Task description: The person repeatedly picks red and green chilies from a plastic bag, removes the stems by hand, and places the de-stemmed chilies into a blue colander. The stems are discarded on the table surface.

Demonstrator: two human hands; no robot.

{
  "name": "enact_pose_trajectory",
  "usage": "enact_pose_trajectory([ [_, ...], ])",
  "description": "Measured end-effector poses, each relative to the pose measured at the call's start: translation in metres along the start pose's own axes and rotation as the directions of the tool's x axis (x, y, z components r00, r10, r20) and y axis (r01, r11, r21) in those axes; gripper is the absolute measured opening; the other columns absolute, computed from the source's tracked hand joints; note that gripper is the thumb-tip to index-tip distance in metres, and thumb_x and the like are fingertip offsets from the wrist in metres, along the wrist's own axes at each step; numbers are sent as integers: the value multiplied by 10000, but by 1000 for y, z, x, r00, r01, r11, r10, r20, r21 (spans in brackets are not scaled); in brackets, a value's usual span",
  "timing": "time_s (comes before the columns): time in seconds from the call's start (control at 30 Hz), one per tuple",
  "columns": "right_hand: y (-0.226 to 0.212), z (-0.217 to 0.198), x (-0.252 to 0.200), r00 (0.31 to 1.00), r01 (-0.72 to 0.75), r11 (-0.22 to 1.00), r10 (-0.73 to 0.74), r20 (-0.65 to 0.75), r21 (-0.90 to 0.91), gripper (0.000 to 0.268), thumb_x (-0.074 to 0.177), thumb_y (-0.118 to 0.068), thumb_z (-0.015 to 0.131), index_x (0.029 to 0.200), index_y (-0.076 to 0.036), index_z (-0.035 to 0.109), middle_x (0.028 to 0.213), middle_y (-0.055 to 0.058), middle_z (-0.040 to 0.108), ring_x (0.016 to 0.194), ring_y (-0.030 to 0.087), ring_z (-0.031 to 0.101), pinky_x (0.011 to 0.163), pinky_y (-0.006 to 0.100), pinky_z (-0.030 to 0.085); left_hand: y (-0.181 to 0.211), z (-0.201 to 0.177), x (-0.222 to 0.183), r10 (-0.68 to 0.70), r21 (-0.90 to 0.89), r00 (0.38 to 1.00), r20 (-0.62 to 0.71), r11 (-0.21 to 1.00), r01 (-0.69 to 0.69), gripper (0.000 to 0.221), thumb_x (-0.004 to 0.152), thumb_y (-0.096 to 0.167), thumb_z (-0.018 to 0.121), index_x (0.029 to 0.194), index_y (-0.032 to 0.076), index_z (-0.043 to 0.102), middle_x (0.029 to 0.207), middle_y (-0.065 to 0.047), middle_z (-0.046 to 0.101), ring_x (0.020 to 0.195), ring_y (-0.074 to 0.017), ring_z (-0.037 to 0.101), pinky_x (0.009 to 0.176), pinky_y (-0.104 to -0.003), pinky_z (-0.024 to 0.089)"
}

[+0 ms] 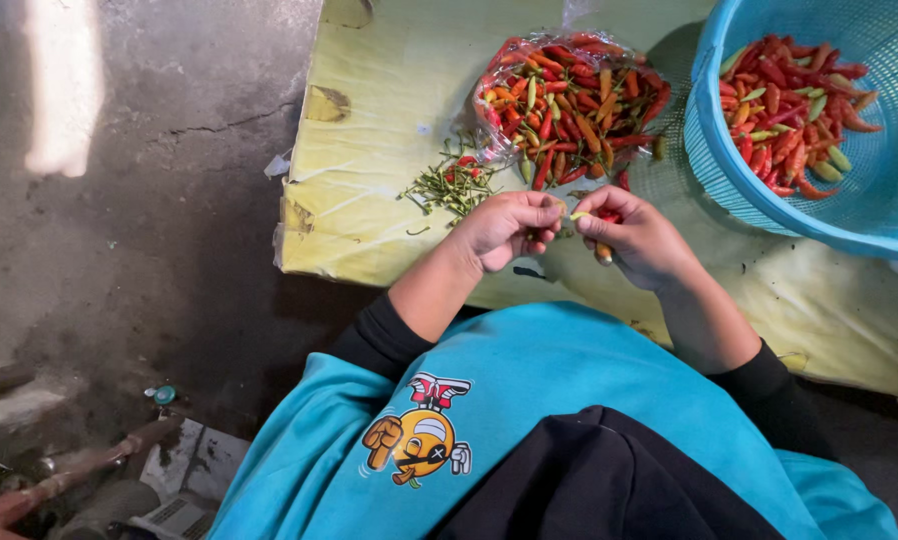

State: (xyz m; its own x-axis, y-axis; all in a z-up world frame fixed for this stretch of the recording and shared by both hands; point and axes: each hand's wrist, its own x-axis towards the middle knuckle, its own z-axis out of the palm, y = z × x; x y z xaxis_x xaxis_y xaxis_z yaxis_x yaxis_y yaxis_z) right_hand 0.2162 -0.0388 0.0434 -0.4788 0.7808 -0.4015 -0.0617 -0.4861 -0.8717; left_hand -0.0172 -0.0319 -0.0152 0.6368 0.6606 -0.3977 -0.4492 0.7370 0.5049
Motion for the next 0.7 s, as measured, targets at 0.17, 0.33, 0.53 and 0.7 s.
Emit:
enact_pose_trajectory([
  [0.17,-62,-25,-29,953,163,954,-219,-211,-253,82,1048,-118,671,1082,-51,637,855,6,620,718,80,578,612,238,491,25,-6,-18,278,222,931,-235,948,-227,89,923,128,692,972,66,650,865,-29,697,745,-123,685,654,-287,609],
  [0.33,-135,-78,-50,596,299,419,-784,-176,-857,158,1175,-2,556,1330,16,581,1165,100,635,968,138,659,831,273,542,56,-13,-53,671,820,656,-346,556,-137,142,905,77,712,1014,15,643,891,-110,729,773,-178,707,703,-315,584],
  [0.53,-128,-25,-56,530,86,-47,-844,85,-995,94,1077,65,670,1166,36,681,1057,149,669,916,237,679,819,349,571,72,-9,-68,915,985,378,139,-167,41,314,745,34,761,1050,68,691,1112,-131,684,1101,-347,610,996,-443,468],
  [0.7,-54,24,-6,771,36,159,-633,-74,-987,146,998,-123,745,1090,-16,708,1036,198,710,935,381,691,815,439,556,38,14,-37,765,982,616,186,-169,-86,182,791,88,787,955,121,716,1032,-93,671,1040,-344,601,964,-443,479],
])
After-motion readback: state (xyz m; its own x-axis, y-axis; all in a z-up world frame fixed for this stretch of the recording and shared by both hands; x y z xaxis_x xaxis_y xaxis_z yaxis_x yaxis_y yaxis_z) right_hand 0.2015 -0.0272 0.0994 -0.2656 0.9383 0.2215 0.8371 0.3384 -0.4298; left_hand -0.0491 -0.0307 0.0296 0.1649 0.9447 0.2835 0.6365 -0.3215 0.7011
